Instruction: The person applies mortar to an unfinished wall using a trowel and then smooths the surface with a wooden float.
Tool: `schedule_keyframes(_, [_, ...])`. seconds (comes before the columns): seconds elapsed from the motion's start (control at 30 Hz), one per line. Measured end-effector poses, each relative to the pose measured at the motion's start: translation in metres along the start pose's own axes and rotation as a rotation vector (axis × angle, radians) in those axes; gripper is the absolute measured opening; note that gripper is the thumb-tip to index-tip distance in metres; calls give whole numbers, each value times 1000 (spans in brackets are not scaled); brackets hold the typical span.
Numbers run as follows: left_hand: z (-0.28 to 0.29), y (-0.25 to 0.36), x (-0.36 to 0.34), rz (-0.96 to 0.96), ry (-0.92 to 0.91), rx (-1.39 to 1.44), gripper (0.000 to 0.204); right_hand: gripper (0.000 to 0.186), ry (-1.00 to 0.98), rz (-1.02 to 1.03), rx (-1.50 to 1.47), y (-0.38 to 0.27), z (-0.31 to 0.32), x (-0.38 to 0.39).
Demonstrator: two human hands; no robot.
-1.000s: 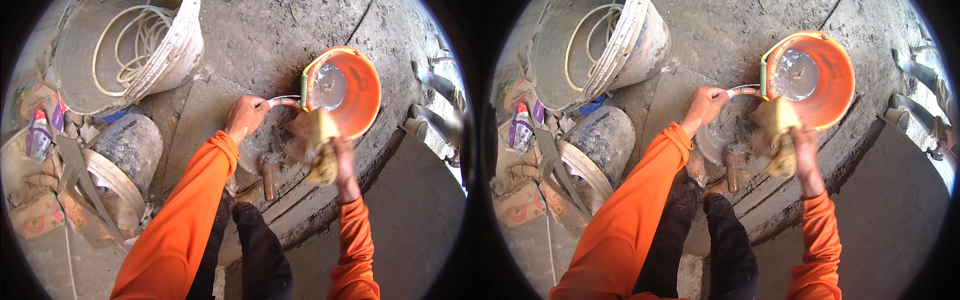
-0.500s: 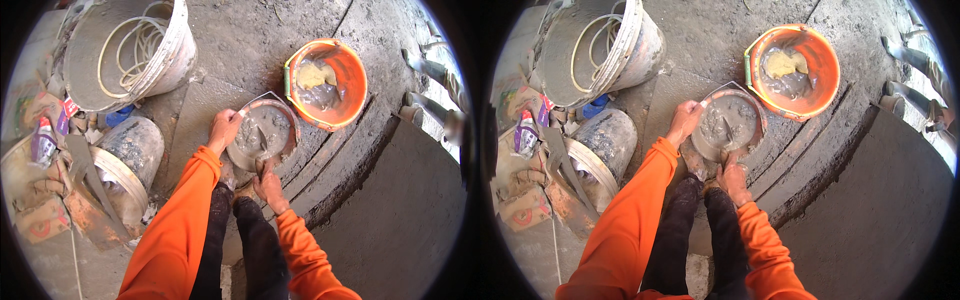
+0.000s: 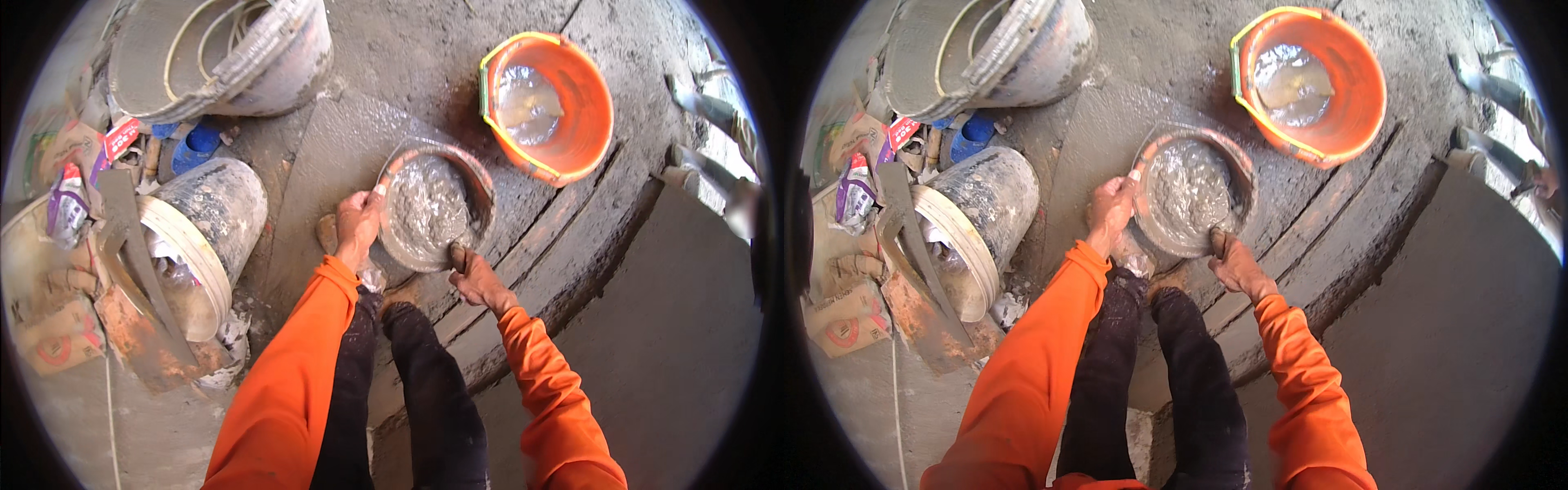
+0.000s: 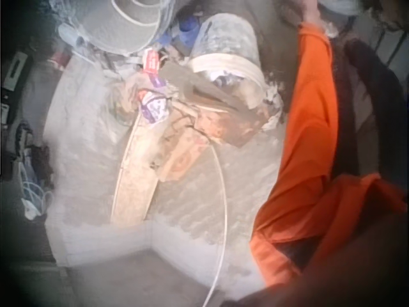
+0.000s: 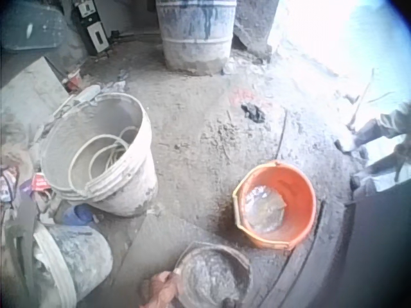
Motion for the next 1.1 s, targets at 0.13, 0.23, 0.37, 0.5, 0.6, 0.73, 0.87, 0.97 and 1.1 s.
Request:
schedule_keyframes(0.13, [0,-7,0,25,-52,99,31,16,-224,-528,-762,-42,-38,26])
schedule_keyframes(0.23, [0,-4,11,39,-105,83,29,18,-258,-679,-1331,-61,-54,24])
schedule_keyframes(0.37, [6,-10,9,13,-172,91,26,22,-261,-788,-2217,-89,-38,15])
schedule_keyframes(0.5, [8,-3,-10,16,-243,21,26,25,-96,-618,-1150,-99,10,8])
schedule_keyframes(0.6, [-7,13,1,52,-260,44,26,31,226,-57,479,-85,-28,-5])
schedule_keyframes(0.73, [11,3,-10,107,-238,-41,25,45,-368,36,880,-139,22,37])
schedule_keyframes(0.87, [16,4,-10,31,-192,-17,29,36,61,262,989,-145,65,11])
schedule_keyframes(0.97, [2,6,-13,-103,-212,-125,33,33,-11,-35,947,-104,62,-23])
schedule_keyframes(1.1, [9,11,-10,-77,-195,-193,33,32,-80,-181,664,-69,37,-15])
Point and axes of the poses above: each hand's wrist, its own x-axis away from the middle knuckle, its own z-axis out of the back of the hand, y = z × x, the point moved 5 cm from there along -x, towards the middle knuckle, and after that the axes turned 15 degrees about y, right-handed, at the moved point
